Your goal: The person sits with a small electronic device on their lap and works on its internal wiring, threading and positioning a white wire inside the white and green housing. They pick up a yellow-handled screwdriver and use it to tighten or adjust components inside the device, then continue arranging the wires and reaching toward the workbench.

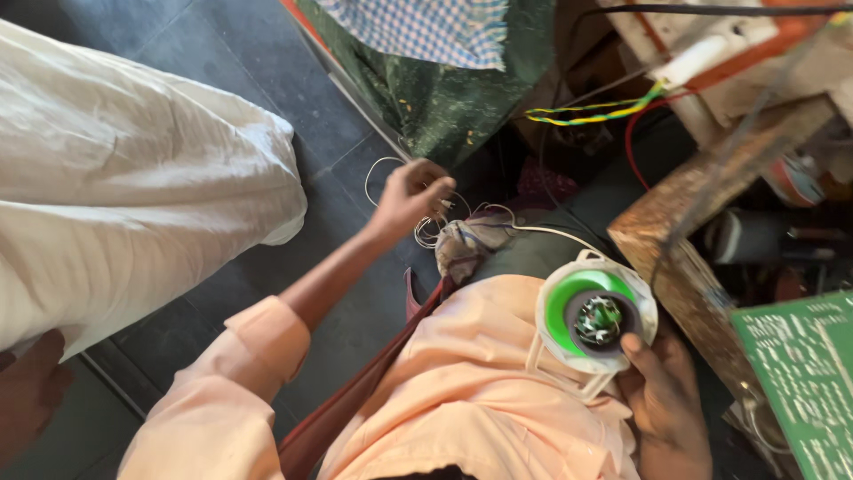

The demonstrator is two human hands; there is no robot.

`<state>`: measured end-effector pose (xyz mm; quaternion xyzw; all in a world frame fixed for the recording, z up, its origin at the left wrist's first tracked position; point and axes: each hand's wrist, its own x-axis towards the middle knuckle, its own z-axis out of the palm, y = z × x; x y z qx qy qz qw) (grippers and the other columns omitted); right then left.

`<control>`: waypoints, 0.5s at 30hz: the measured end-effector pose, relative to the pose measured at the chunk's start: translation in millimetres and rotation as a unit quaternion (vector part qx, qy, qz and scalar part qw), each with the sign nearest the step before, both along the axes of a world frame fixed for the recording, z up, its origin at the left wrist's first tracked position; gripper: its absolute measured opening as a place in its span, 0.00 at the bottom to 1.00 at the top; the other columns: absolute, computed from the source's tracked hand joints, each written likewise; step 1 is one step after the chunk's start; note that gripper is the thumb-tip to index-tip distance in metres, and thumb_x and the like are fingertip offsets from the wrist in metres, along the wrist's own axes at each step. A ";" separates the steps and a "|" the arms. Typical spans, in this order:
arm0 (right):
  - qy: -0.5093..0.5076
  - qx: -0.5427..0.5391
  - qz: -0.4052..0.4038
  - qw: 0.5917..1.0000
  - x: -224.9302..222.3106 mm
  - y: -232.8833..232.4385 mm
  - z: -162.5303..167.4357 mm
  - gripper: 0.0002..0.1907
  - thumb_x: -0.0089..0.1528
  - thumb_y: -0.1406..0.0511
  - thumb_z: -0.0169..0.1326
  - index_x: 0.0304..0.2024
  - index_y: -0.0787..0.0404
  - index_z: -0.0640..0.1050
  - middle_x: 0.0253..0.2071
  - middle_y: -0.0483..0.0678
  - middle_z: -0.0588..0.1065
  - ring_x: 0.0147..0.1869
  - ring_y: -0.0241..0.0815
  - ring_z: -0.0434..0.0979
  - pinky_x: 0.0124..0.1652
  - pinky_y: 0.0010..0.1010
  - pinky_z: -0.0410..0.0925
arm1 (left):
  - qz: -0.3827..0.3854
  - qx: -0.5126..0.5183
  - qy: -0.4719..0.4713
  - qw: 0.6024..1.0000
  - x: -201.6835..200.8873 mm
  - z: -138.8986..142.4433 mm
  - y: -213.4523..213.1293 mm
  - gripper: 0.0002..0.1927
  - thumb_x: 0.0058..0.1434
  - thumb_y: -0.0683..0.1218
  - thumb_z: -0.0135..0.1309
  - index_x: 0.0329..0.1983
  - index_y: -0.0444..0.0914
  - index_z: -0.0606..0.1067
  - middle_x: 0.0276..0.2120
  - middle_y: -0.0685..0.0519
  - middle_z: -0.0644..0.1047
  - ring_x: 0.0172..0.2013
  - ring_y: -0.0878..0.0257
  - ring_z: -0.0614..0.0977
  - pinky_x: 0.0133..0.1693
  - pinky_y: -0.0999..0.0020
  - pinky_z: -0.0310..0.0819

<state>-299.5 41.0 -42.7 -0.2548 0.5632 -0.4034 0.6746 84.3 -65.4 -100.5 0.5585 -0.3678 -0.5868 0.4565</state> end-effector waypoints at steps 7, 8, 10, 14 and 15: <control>0.005 0.005 -0.003 1.000 -3.6 3.8 -32.1 0.38 0.60 0.66 0.62 0.71 0.68 0.66 0.64 0.55 0.72 0.65 0.50 0.73 0.62 0.48 0.65 | -0.078 0.176 -0.371 0.908 75.1 -136.0 7.2 0.09 0.56 0.45 0.58 0.39 0.38 0.80 0.39 0.42 0.82 0.43 0.46 0.83 0.47 0.54 0.77; 0.005 0.000 -0.011 1.000 -4.3 5.4 -35.4 0.38 0.61 0.65 0.63 0.71 0.69 0.65 0.65 0.55 0.71 0.67 0.51 0.72 0.63 0.49 0.65 | -0.096 0.203 -0.379 0.898 76.5 -154.9 12.5 0.09 0.55 0.44 0.57 0.39 0.39 0.81 0.41 0.41 0.82 0.45 0.44 0.82 0.47 0.53 0.76; 0.014 0.007 -0.019 1.000 -5.5 7.6 -41.7 0.39 0.62 0.65 0.63 0.72 0.69 0.64 0.66 0.56 0.71 0.68 0.53 0.71 0.64 0.53 0.64 | -0.111 0.208 -0.379 0.895 76.1 -186.0 21.5 0.09 0.53 0.42 0.56 0.38 0.39 0.80 0.43 0.41 0.80 0.46 0.44 0.81 0.48 0.53 0.76; 0.032 0.026 -0.018 0.999 -7.2 4.8 -51.2 0.41 0.62 0.62 0.64 0.74 0.68 0.63 0.67 0.58 0.70 0.69 0.55 0.70 0.63 0.56 0.65 | -0.008 0.152 -0.370 0.917 66.5 -225.5 20.4 0.12 0.51 0.37 0.54 0.39 0.35 0.77 0.45 0.42 0.77 0.46 0.42 0.79 0.47 0.51 0.75; 0.029 0.022 -0.017 0.999 -7.2 3.1 -53.0 0.42 0.61 0.62 0.64 0.74 0.68 0.63 0.67 0.58 0.70 0.69 0.55 0.70 0.63 0.56 0.66 | 0.006 0.092 -0.378 0.921 63.6 -232.7 11.6 0.12 0.51 0.37 0.54 0.40 0.34 0.76 0.46 0.42 0.76 0.47 0.41 0.78 0.48 0.51 0.74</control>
